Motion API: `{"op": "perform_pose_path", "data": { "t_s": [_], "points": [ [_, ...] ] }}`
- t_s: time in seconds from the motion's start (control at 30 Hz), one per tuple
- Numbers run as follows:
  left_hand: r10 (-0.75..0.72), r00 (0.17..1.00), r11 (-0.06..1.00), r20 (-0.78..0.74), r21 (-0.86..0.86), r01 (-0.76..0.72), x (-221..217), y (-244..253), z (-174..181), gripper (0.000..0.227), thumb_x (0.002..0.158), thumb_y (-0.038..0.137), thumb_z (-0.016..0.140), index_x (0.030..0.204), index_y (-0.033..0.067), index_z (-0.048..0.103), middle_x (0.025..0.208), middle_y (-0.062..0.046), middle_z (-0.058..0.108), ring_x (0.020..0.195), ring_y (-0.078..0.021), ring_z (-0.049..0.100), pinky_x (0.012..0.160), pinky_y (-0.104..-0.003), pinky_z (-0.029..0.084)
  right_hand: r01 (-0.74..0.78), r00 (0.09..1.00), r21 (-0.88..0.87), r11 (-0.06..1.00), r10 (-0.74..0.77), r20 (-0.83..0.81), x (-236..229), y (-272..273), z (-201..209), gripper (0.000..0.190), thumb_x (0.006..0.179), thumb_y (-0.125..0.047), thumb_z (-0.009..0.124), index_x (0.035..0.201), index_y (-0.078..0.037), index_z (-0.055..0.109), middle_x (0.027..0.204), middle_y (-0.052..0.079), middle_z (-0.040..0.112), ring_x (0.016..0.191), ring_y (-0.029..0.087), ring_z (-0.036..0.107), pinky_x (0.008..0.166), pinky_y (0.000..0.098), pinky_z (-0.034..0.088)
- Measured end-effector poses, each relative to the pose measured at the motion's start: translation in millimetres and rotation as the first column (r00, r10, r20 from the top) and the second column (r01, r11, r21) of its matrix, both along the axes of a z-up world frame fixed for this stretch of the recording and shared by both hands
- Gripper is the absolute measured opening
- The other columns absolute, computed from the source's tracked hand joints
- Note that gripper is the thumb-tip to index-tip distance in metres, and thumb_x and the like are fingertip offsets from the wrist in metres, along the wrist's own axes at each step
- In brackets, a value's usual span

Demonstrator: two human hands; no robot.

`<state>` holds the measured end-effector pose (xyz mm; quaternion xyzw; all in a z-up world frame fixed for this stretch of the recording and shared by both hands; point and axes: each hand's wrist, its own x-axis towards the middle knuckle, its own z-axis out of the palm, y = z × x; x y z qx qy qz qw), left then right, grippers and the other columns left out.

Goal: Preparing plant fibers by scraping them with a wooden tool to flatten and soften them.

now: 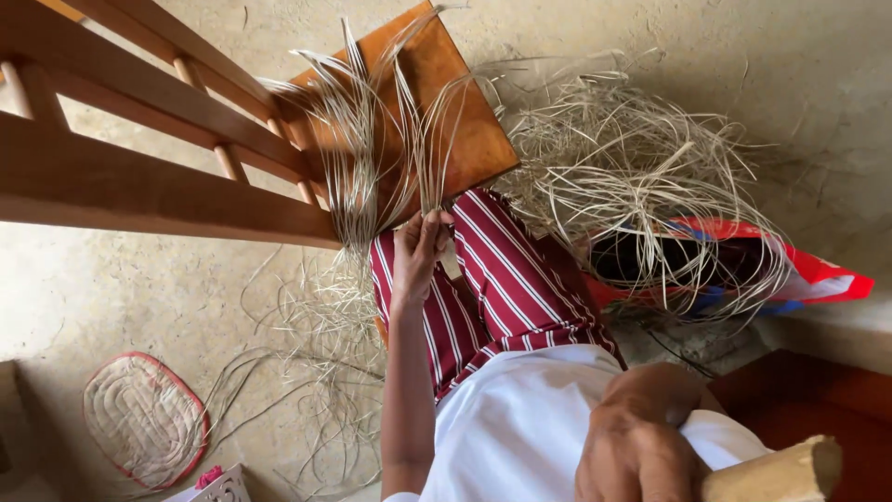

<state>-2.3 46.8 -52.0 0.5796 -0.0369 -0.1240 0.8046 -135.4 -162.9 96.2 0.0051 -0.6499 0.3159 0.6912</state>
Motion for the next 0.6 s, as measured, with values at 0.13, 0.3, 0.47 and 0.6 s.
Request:
{"op": "perform_pose_path", "data": {
  "t_s": [0.13,0.3,0.47,0.6],
  "points": [
    [-0.038,0.999,0.998,-0.035,0.056,0.039,-1,7,-10,0.022,0.109,0.022,0.050,0.112,0.0085,0.067,0.075,0.005,0.051,0.064,-0.0052,0.044,0.057,-0.019,0.035,0.055,0.990,-0.062,0.997,-0.046,0.134,14,-21,-5,0.052,0.105,-0.050,0.042,0.099,-0.001,0.056,0.085,0.018,0.048,0.068,0.045,0.046,0.068,0.0548,0.037],
    [0.036,0.993,0.956,0.115,0.286,-0.068,-4,-6,35,0.024,0.106,0.016,0.055,0.099,0.0026,0.073,0.062,-0.004,0.060,0.060,-0.0088,0.051,0.058,-0.020,0.042,0.771,-0.070,-0.559,-0.304,-0.914,0.400,51,-6,-44,0.028,0.098,-0.011,0.061,0.073,-0.002,0.071,0.057,0.011,0.068,0.046,0.016,0.066,0.039,0.0281,0.053],
    [-0.011,0.984,0.931,0.175,0.362,-0.054,2,11,21,0.031,0.107,0.023,0.054,0.094,0.0049,0.074,0.059,-0.002,0.054,0.057,-0.0079,0.042,0.055,-0.022,0.037,0.620,-0.067,-0.633,-0.464,-0.835,0.546,41,1,-205,0.033,0.104,-0.022,0.056,0.087,0.003,0.067,0.057,0.013,0.065,0.048,0.019,0.065,0.042,0.0295,0.052],
    [-0.059,0.975,0.883,0.216,0.467,-0.050,-5,26,27,0.034,0.106,0.024,0.057,0.086,0.0045,0.077,0.056,-0.002,0.050,0.054,-0.0101,0.038,0.053,-0.024,0.035,0.774,-0.182,-0.377,-0.509,-0.749,0.637,35,3,-253,0.030,0.103,-0.016,0.062,0.076,-0.002,0.064,0.051,0.012,0.062,0.043,0.024,0.063,0.038,0.0307,0.048]
  ]
}}
